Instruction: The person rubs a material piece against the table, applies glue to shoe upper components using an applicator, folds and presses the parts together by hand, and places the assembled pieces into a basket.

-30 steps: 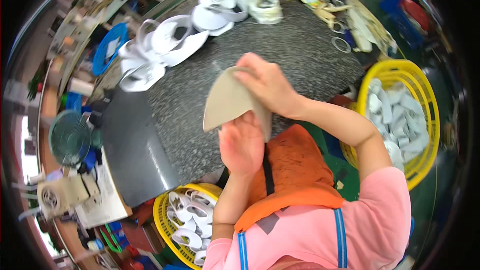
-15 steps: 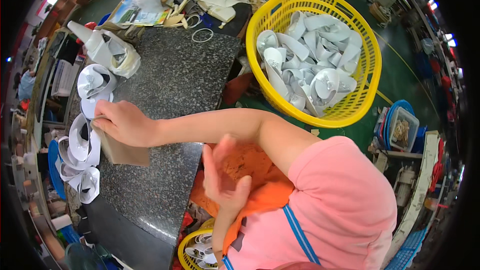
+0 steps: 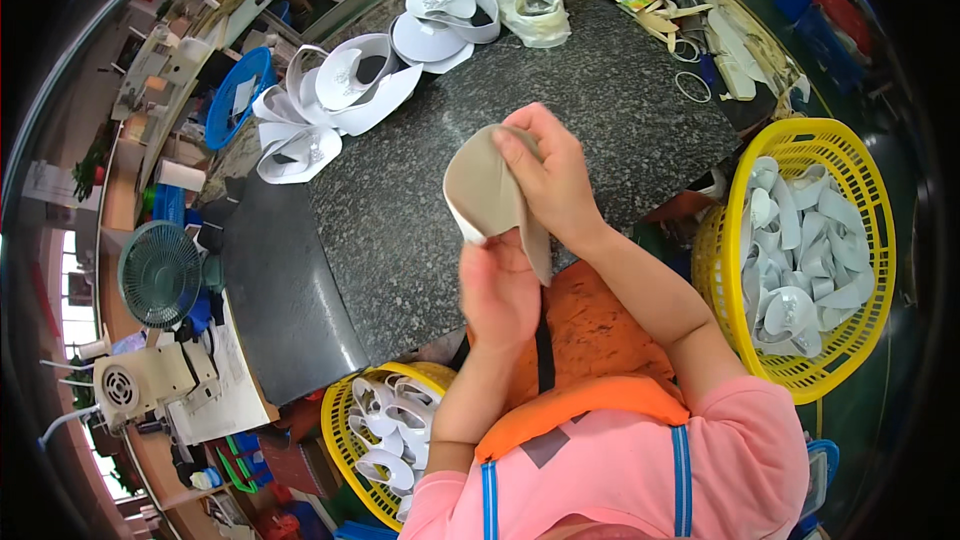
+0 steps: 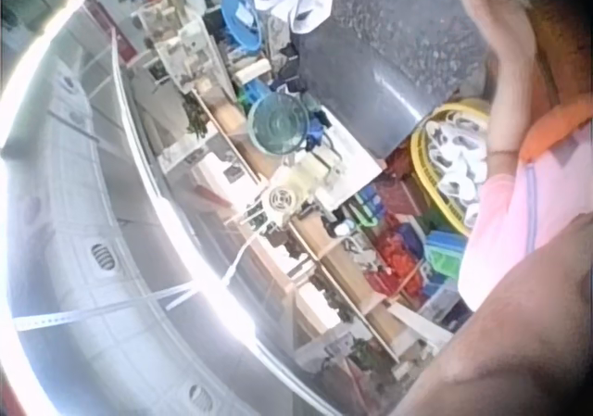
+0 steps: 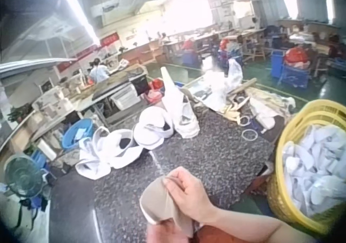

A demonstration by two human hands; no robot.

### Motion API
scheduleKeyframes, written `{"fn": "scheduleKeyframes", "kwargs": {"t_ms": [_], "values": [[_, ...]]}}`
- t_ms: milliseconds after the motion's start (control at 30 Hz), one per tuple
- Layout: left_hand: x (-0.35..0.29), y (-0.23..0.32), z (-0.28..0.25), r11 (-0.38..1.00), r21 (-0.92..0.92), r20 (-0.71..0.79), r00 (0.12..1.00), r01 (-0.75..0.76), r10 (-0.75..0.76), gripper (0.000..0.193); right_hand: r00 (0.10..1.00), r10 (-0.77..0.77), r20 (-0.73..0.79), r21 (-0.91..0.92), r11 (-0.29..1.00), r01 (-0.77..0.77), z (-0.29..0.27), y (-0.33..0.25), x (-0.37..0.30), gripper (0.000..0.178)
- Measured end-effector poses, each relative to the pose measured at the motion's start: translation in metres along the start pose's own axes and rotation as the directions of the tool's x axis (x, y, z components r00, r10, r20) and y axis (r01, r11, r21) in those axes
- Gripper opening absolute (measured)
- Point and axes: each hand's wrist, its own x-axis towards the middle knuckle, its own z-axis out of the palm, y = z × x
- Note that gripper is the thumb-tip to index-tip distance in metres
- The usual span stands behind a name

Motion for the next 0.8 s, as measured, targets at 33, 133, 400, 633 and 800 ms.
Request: {"fn": "scheduleKeyframes", "kwargs": {"t_ms": [33, 133, 400, 633, 800], "values": [[-0.004, -0.003, 0.0, 0.992, 0.125, 0.05, 0.999, -0.028, 0.022, 0.07, 0.993, -0.119, -0.01, -0.091, 0.989, 0.117, 0.004, -0.003, 0.001, 0.018], [-0.01, -0.002, -0.007, 0.994, 0.056, 0.095, 0.992, -0.089, 0.083, 0.061, 0.979, 0.144, 0.141, 0.121, 0.979, -0.162, 0.004, -0.015, 0.007, 0.018], [-0.018, -0.015, -0.009, 0.73, 0.542, 0.293, 0.908, -0.417, 0.301, 0.059, 0.986, 0.167, 0.016, 0.4, 0.902, -0.159, 0.02, -0.024, 0.003, 0.016], [-0.014, 0.006, 0.003, 0.921, 0.365, 0.171, 0.982, -0.137, 0.078, 0.058, 0.938, 0.345, 0.021, 0.57, 0.767, -0.295, 0.014, -0.026, 0.008, 0.016], [-0.002, 0.03, -0.002, 0.976, -0.106, 0.073, 0.981, 0.188, -0.181, 0.085, 0.988, 0.119, -0.103, 0.49, 0.87, -0.053, 0.019, -0.021, 0.011, 0.017]]}}
